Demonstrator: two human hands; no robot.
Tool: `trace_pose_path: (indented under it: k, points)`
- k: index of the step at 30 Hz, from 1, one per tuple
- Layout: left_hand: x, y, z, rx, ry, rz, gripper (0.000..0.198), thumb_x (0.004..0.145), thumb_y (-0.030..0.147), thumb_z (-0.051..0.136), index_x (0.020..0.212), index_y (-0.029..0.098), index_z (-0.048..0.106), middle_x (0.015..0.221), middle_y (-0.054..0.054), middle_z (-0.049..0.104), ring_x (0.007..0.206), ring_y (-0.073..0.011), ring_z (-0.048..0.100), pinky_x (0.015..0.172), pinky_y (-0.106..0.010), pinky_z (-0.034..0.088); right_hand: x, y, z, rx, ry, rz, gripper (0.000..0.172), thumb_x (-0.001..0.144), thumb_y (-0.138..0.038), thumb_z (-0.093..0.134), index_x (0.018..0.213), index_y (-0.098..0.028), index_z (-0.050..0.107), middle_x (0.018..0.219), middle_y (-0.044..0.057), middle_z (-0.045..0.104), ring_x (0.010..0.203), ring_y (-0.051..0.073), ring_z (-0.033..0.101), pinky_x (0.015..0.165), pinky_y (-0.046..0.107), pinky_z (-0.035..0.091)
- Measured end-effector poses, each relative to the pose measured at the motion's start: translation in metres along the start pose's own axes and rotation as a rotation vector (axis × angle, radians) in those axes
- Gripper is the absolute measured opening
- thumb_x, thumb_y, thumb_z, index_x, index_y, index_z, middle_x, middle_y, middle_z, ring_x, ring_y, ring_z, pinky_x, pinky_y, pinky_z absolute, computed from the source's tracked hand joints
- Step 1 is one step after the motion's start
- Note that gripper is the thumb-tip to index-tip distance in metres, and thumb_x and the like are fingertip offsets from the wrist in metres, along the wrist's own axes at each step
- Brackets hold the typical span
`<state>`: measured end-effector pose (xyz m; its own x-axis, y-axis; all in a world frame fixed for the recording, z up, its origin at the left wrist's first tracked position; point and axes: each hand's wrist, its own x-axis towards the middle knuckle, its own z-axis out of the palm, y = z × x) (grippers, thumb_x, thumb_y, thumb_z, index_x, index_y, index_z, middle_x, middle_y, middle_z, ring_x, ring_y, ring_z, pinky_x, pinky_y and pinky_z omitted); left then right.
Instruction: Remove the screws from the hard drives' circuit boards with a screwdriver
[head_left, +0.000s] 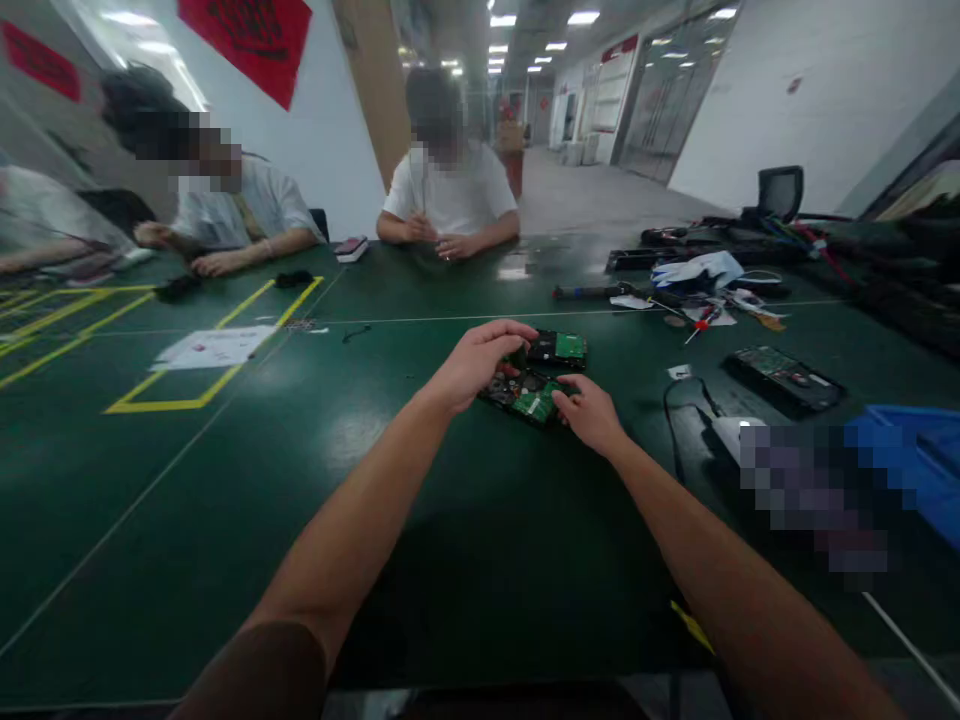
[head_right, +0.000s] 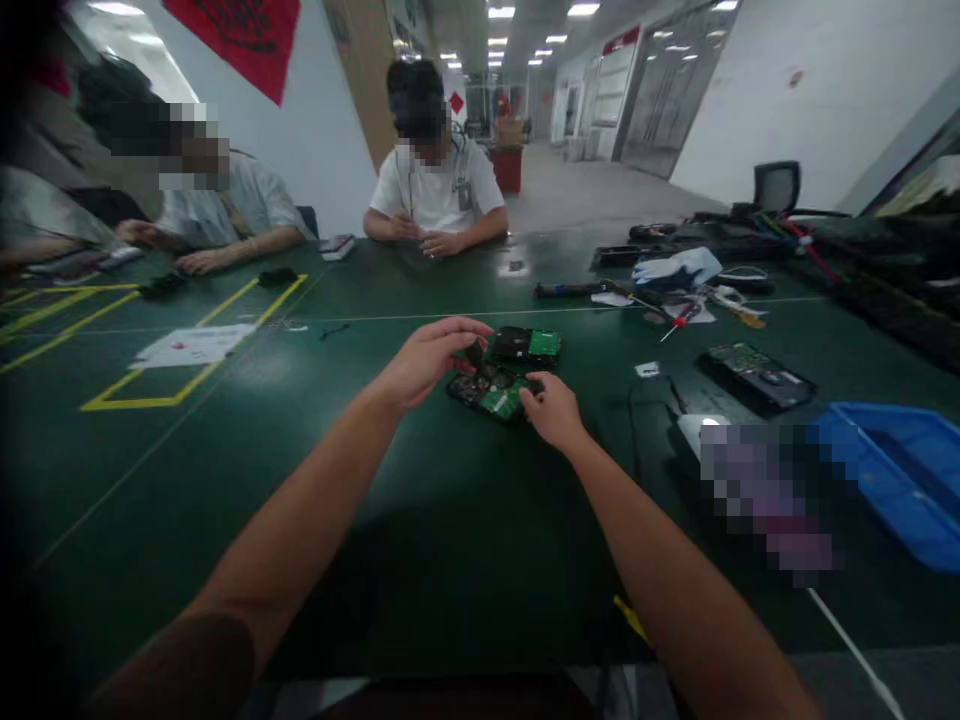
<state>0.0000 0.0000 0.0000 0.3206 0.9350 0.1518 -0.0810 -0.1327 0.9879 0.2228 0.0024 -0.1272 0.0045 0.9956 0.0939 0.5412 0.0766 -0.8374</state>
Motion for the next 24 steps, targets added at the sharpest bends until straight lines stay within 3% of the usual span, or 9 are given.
trace_pose_path:
  k: [4, 11, 24]
  points:
    - [-0.0004, 0.0014, 0.0013, -0.045, -0.027, -0.004, 0.015, 0.089, 0.021, 0.059, 0.098, 0.017, 0.07, 0.097, -0.007, 0.069, 0.093, -0.0177, 0.064, 0.066, -0.024, 0.051, -0.0014, 0.0001, -0.0012, 0.016, 0.002, 0.001, 0.039, 0.091, -0.034, 0.063, 0.126, -0.016, 0.062, 0.071, 0.0, 0.066, 0.054, 0.013, 0.064, 0.054, 0.023, 0.049]
    - [0.0024, -0.0026, 0.0033, -0.144, -0.061, 0.011, 0.012, 0.091, 0.024, 0.059, 0.089, 0.016, 0.068, 0.097, -0.008, 0.068, 0.096, -0.0186, 0.064, 0.079, -0.031, 0.057, -0.0002, 0.001, -0.0012, 0.029, -0.009, 0.008, 0.041, 0.092, -0.035, 0.063, 0.128, -0.017, 0.061, 0.072, 0.001, 0.068, 0.057, 0.014, 0.066, 0.053, 0.024, 0.05]
    - [0.0013, -0.0071, -0.0021, 0.057, -0.067, 0.054, 0.018, 0.089, 0.032, 0.068, 0.095, 0.016, 0.073, 0.101, -0.007, 0.069, 0.082, -0.0131, 0.06, 0.068, -0.024, 0.049, 0.0005, 0.002, 0.0008, 0.035, -0.017, -0.011, 0.04, 0.092, -0.035, 0.063, 0.128, -0.017, 0.061, 0.075, 0.001, 0.068, 0.059, 0.014, 0.066, 0.055, 0.024, 0.052]
